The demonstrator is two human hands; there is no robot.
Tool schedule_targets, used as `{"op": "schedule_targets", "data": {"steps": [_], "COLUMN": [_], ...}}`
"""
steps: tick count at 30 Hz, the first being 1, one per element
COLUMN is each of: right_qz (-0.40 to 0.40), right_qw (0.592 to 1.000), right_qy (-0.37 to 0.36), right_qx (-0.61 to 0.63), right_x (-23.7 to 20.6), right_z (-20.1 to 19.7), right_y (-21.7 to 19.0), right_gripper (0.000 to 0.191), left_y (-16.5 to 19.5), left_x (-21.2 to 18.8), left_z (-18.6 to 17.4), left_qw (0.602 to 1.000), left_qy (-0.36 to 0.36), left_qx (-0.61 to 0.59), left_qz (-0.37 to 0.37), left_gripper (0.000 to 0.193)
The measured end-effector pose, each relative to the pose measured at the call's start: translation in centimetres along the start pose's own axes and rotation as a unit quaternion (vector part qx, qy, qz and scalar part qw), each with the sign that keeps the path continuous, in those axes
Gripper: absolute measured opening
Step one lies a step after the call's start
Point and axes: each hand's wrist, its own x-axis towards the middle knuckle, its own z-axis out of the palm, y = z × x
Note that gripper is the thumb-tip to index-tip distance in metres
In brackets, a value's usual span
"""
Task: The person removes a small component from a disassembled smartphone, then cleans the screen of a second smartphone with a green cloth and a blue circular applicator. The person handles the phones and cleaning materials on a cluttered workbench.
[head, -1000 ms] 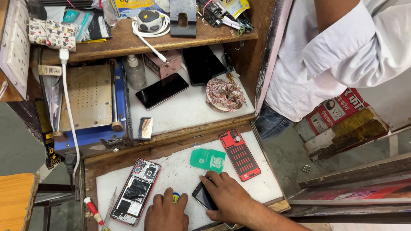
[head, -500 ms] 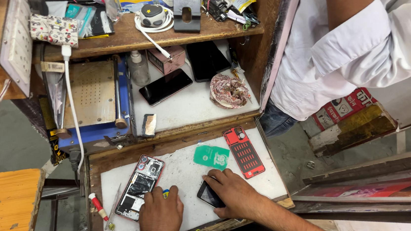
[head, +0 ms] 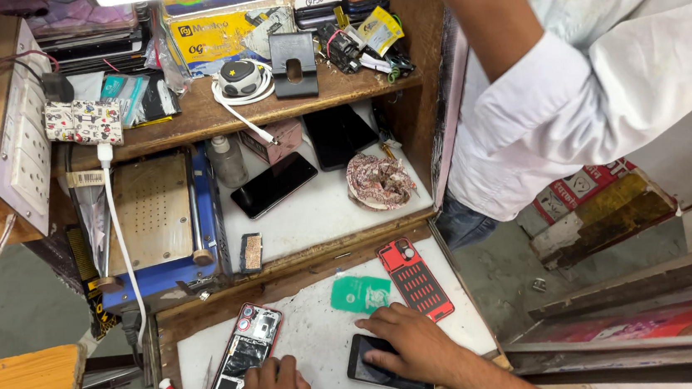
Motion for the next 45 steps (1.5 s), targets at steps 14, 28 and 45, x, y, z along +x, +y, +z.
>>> {"op": "schedule_targets", "data": {"steps": [14,28,45], "right_qz": [0.144,-0.004,0.017], "right_qw": [0.650,0.999,0.996], "right_qy": [0.217,0.003,0.077], "right_qx": [0.714,0.034,0.031], "right_x": [-0.5,-0.2,-0.4], "right_z": [0.9,0.6,2.7], "right_y": [3.5,0.0,0.8], "right_gripper": [0.021,0.025,0.019], "left_y": [1.6,1.5,1.3], "left_x": [3.3,1.0,2.2], "left_z": [1.9,-1.2,0.4], "left_qw": [0.924,0.957,0.966], "left_qy": [0.166,0.047,-0.138], "left_qx": [-0.101,-0.197,-0.094], "left_qz": [0.329,0.207,0.196], "left_gripper": [0.040,0.049,0.086]}}
